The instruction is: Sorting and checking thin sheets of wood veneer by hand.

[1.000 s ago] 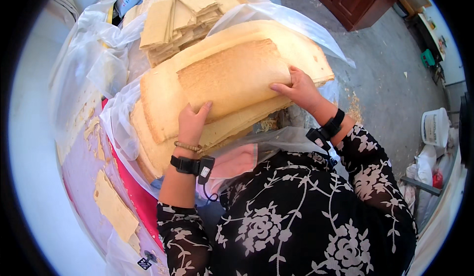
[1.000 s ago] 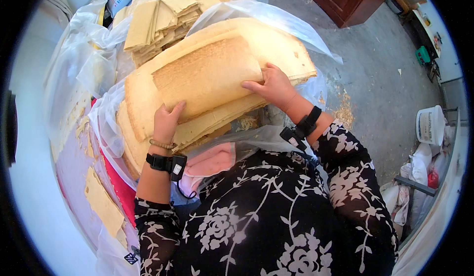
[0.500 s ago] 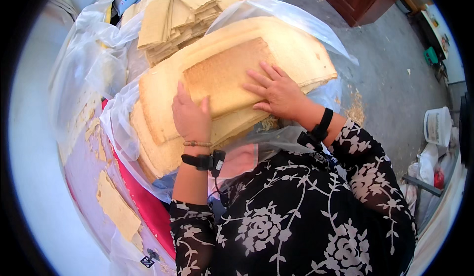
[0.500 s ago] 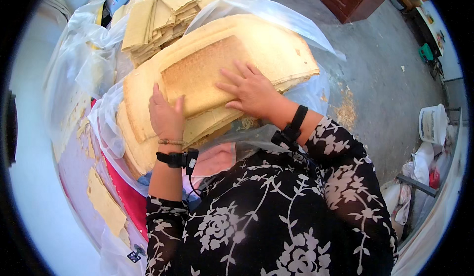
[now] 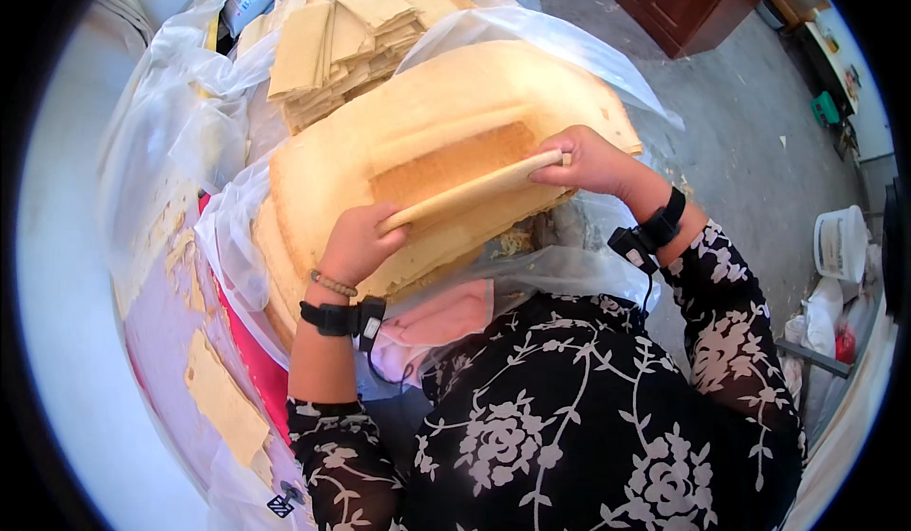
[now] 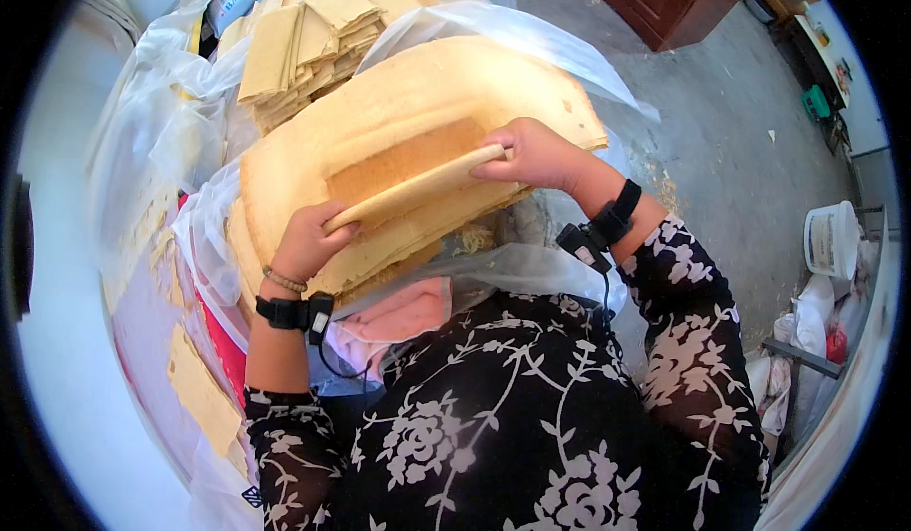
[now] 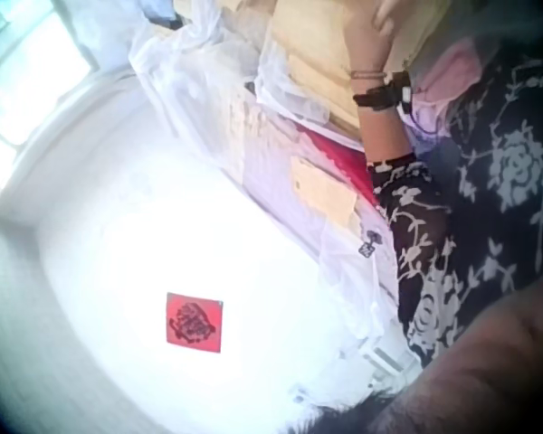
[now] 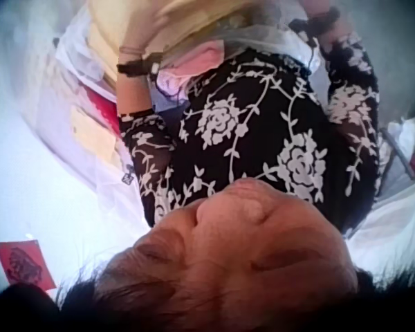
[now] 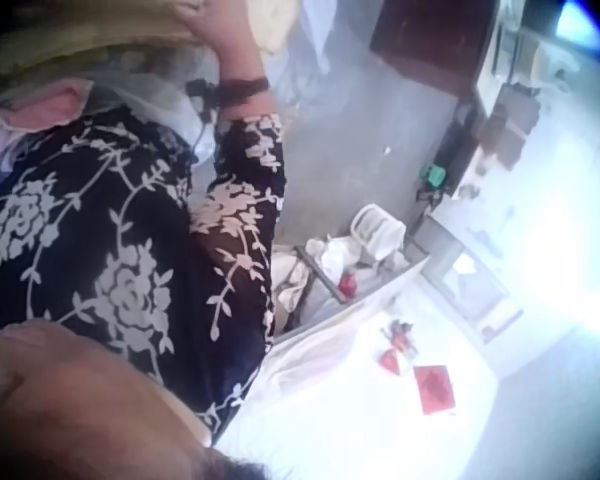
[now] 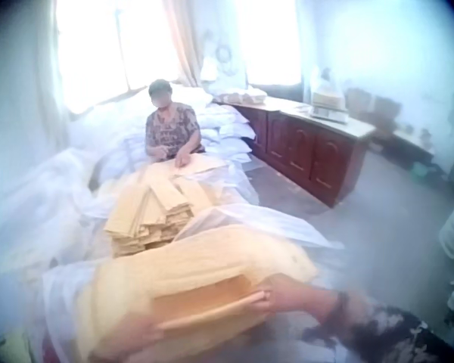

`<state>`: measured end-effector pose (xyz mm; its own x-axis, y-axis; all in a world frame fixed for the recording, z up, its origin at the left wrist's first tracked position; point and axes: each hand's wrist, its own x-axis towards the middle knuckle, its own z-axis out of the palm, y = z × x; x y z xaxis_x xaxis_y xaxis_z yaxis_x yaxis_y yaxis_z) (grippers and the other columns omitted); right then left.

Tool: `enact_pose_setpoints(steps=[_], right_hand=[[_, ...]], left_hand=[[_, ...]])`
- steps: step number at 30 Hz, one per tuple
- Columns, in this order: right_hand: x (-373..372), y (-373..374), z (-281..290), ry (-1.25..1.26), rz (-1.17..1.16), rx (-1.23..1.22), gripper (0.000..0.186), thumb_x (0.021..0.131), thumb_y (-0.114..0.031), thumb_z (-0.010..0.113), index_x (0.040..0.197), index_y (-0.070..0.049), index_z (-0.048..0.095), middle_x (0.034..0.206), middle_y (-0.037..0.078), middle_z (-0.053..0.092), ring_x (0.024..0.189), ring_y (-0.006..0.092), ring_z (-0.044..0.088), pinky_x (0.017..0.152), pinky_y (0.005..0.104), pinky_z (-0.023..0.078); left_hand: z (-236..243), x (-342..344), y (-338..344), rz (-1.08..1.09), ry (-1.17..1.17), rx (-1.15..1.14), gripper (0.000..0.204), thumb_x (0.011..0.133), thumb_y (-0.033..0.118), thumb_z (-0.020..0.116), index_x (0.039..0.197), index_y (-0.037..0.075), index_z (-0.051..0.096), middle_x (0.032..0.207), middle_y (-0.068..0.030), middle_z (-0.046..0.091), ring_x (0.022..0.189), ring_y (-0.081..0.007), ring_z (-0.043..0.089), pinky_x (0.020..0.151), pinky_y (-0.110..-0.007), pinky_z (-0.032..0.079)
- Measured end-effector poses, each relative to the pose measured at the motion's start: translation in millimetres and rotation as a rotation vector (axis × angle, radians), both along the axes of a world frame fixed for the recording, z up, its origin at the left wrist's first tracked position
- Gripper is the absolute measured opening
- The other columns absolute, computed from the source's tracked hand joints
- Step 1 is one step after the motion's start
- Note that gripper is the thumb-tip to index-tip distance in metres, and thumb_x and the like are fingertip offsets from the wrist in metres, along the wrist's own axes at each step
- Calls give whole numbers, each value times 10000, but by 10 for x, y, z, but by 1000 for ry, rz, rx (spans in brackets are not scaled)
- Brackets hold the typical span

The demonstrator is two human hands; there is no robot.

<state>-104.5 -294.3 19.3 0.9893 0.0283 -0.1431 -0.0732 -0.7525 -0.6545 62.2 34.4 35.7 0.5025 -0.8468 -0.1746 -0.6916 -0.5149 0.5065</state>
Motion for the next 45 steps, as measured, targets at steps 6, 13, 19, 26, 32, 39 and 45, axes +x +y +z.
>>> enact_pose_setpoints(steps=[6, 13, 19, 26, 32, 39, 45], right_hand=[[113, 182, -261, -217, -397, 637, 297, 961, -266, 644, 983, 27, 690, 779, 92, 689, 756, 119, 615, 698, 320, 493], [231, 279, -316, -173, -624, 137, 360, 953, -333, 588, 945, 18, 668, 851, 239, 685, 798, 369, 667, 746, 443, 510], [284, 335, -438, -164, -742, -137, 368, 946, -346, 585, 898, 16, 628, 838, 261, 673, 828, 440, 651, 762, 505, 509], [373, 359, -275, -25, -719, -217, 353, 933, -344, 606, 1002, 1, 645, 934, 236, 683, 863, 421, 657, 762, 500, 522], [483, 660, -332, -621, -124, -689, 621, 912, -383, 609, 1447, -96, 478, 1496, 103, 474, 1390, 327, 428, 1154, 465, 327], [452, 655, -408, -363, -182, -501, 652, 935, -434, 572, 1489, -118, 437, 1582, 95, 365, 1507, 326, 224, 1217, 502, 178], [527, 468, -349, -219, -155, -311, 560, 998, -340, 524, 1476, -56, 450, 1550, 134, 417, 1467, 326, 325, 1209, 456, 213]], left_hand=[[-365, -60, 88, 535, 618, -580, 276, 899, 259, 756, 1007, 8, 716, 770, -17, 652, 739, -78, 574, 673, -264, 486], [-505, 78, -343, 871, 101, -339, 414, 876, 401, 765, 931, 0, 674, 852, -98, 692, 715, -160, 627, 667, -305, 511], [-383, 30, -676, 887, -319, -9, 556, 891, 559, 651, 1079, 37, 616, 977, -187, 699, 898, -335, 676, 769, -459, 509], [-499, -275, -997, -53, -516, -159, 801, 878, 570, 615, 1505, 120, 401, 1580, -136, 355, 1480, -306, 284, 1205, -486, 205], [-602, -189, -990, -78, -527, -68, 831, 863, 598, 626, 1495, 103, 409, 1593, -112, 346, 1488, -306, 271, 1210, -477, 189], [-448, -31, -613, -33, -540, -87, 890, 811, 581, 689, 1457, 29, 424, 1557, -188, 372, 1464, -349, 305, 1204, -488, 215], [-574, 51, -469, -204, -575, -189, 644, 803, 316, 728, 1344, 18, 544, 1385, -194, 550, 1310, -356, 497, 1070, -444, 422]])
